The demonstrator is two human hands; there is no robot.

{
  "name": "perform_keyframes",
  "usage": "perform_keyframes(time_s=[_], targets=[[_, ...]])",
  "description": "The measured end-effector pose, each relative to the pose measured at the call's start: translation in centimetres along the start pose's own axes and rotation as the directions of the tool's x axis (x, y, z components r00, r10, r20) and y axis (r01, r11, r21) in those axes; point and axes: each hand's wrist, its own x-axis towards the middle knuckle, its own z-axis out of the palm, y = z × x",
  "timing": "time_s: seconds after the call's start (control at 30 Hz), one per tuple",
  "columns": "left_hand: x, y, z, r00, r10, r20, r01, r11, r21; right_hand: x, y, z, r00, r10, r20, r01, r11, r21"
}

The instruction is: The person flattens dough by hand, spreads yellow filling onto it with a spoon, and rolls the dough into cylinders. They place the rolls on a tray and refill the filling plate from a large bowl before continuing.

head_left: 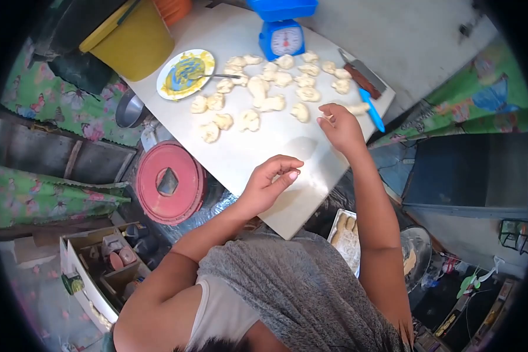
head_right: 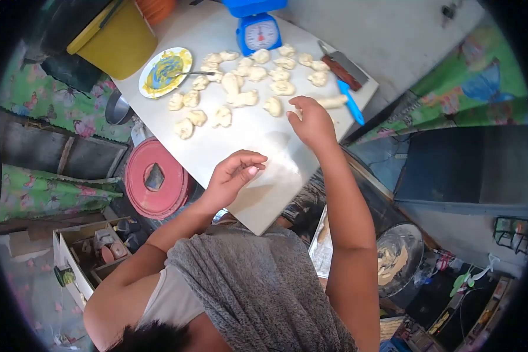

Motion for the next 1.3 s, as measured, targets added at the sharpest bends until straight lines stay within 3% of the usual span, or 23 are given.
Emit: perform_keyframes(time_s=[0.03, 0.1, 0.17, 0.23, 0.33, 0.43, 0.47, 0.5, 0.6, 0.67, 0.7, 0.77, 0.8, 0.83, 0.87, 0.9, 0.97, 1.07, 1.1, 1.13, 1.2, 1.27, 1.3], targets=[[0.0, -0.1, -1.8, 1.0, 0.001, -0.018, 0.0, 0.999, 0.041, 1.2, -0.8, 1.3, 1.0, -0.019, 0.007, 0.02, 0.98, -0.198], [-0.3, -0.2, -5.4, 1.0, 0.013, -0.025, -0.013, 0.999, 0.029, 2.9, 1.6, 1.5, 0.97, -0.055, -0.235, -0.01, 0.964, -0.266], [-0.4, -0.4, -8.3, 0.999, 0.031, -0.023, -0.031, 0.999, 0.02, 2.6, 2.3, -1.1, 0.968, -0.028, -0.248, -0.051, 0.951, -0.306], [-0.1, -0.4, -10.4, 0.999, 0.027, 0.018, -0.028, 0.993, 0.111, 1.3, 2.1, -3.2, 0.954, 0.297, -0.05, -0.301, 0.941, -0.153], [1.7, -0.6, -11.2, 0.996, 0.002, 0.095, -0.019, 0.984, 0.176, -0.9, 1.0, -2.1, 0.952, 0.277, -0.128, -0.303, 0.902, -0.307], [5.1, -0.7, -9.1, 0.977, 0.055, 0.206, -0.109, 0.96, 0.259, -0.1, 4.9, -2.6, 0.946, 0.163, -0.28, -0.241, 0.932, -0.272], [6.7, -1.2, -7.8, 0.945, 0.177, 0.274, -0.27, 0.895, 0.355, 0.7, 6.1, -2.9, 0.978, -0.065, -0.199, -0.037, 0.882, -0.47], [8.3, -1.7, -6.4, 0.893, 0.286, 0.349, -0.424, 0.796, 0.432, 1.3, 6.3, -3.1, 0.976, -0.065, -0.207, -0.042, 0.879, -0.474], [12.8, -3.1, -1.8, 0.84, 0.328, 0.432, -0.536, 0.625, 0.568, 3.4, 5.7, -2.7, 0.997, -0.071, -0.032, 0.029, 0.722, -0.691], [14.7, -3.7, 0.6, 0.857, 0.297, 0.422, -0.511, 0.597, 0.618, 4.5, 5.1, -3.9, 0.97, 0.199, 0.142, -0.031, 0.675, -0.737], [15.3, -3.8, 1.7, 0.875, 0.259, 0.408, -0.48, 0.571, 0.666, 4.7, 5.0, -4.7, 0.97, 0.201, 0.138, -0.035, 0.673, -0.739], [16.4, -4.4, 3.0, 0.882, 0.255, 0.397, -0.471, 0.525, 0.709, 4.6, 5.5, -6.5, 0.977, 0.161, 0.138, -0.053, 0.814, -0.578], [16.8, -4.6, 3.6, 0.888, 0.251, 0.385, -0.46, 0.474, 0.751, 4.4, 8.6, -7.1, 0.994, 0.082, 0.072, -0.061, 0.966, -0.252], [17.3, -4.4, 3.9, 0.895, 0.211, 0.393, -0.446, 0.433, 0.783, 3.5, 8.7, -8.1, 0.994, 0.1, 0.054, -0.083, 0.963, -0.255], [17.7, -4.3, 4.2, 0.893, 0.172, 0.416, -0.449, 0.391, 0.803, 2.1, 9.0, -8.8, 0.992, 0.119, -0.032, -0.117, 0.991, 0.07], [18.2, -4.9, 4.3, 0.909, 0.098, 0.404, -0.409, 0.39, 0.825, 0.0, 9.1, -9.7, 0.977, 0.168, -0.132, -0.106, 0.918, 0.382], [18.8, -4.4, 4.6, 0.926, 0.006, 0.377, -0.352, 0.378, 0.857, -6.3, 9.4, -10.9, 0.953, 0.287, -0.092, -0.058, 0.475, 0.878], [20.2, -3.9, 4.5, 0.922, -0.168, 0.35, -0.293, 0.29, 0.911, -18.9, 12.4, -10.5, 0.935, 0.354, -0.039, 0.052, -0.027, 0.998], [20.6, -3.8, 4.6, 0.921, -0.229, 0.314, -0.255, 0.255, 0.933, -23.5, 13.0, -10.5, 0.893, 0.45, 0.012, 0.053, -0.132, 0.99], [20.4, -3.8, 4.8, 0.932, -0.165, 0.322, -0.276, 0.254, 0.927, -28.0, 15.2, -10.2, 0.831, 0.555, 0.033, 0.081, -0.181, 0.98], [19.9, -4.0, 4.5, 0.938, -0.101, 0.332, -0.299, 0.248, 0.921, -37.2, 19.4, -10.6, 0.697, 0.717, 0.008, 0.179, -0.184, 0.966], [19.6, -4.6, 4.3, 0.948, -0.041, 0.316, -0.255, 0.497, 0.829, -45.8, 25.8, -12.1, 0.402, 0.915, -0.033, 0.336, -0.113, 0.935], [19.6, -4.4, 4.6, 0.946, -0.048, 0.32, -0.256, 0.494, 0.831, -48.6, 26.7, -14.8, 0.376, 0.911, -0.17, 0.342, 0.034, 0.939]])
